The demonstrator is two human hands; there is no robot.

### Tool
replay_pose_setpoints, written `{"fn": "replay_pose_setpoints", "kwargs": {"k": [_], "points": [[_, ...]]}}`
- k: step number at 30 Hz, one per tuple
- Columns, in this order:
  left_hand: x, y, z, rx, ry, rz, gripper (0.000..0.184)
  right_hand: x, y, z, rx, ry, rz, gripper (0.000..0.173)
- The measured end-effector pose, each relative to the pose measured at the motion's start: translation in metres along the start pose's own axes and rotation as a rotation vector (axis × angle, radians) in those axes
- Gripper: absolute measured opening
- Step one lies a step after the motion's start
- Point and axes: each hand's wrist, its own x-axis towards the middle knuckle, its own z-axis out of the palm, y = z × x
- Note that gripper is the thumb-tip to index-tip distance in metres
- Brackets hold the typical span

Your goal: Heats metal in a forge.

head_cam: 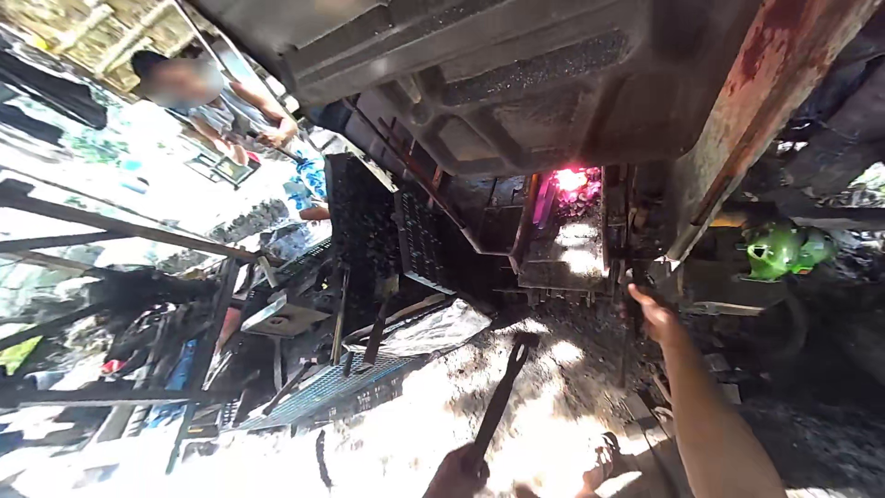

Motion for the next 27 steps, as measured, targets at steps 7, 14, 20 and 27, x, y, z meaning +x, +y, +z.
{"fn": "replay_pose_setpoints", "kwargs": {"k": [7,14,20,27], "points": [[0.072,0.117,0.012,-0.071,-0.053,0.129,0.04,-0.115,0.01,0.036,-0.546,0.209,-0.163,0.051],[0.142,0.185,-0.008,-0.062,-0.121,0.216,0.042,-0.332,0.095,0.038,-0.736,0.352,-0.356,0.043],[0.188,0.206,-0.024,-0.164,-0.169,0.292,0.034,-0.437,0.132,0.053,-0.789,0.416,-0.43,0.059],[0.214,0.202,-0.032,-0.138,-0.155,0.31,0.033,-0.434,0.123,0.082,-0.927,0.491,-0.396,0.057]]}}
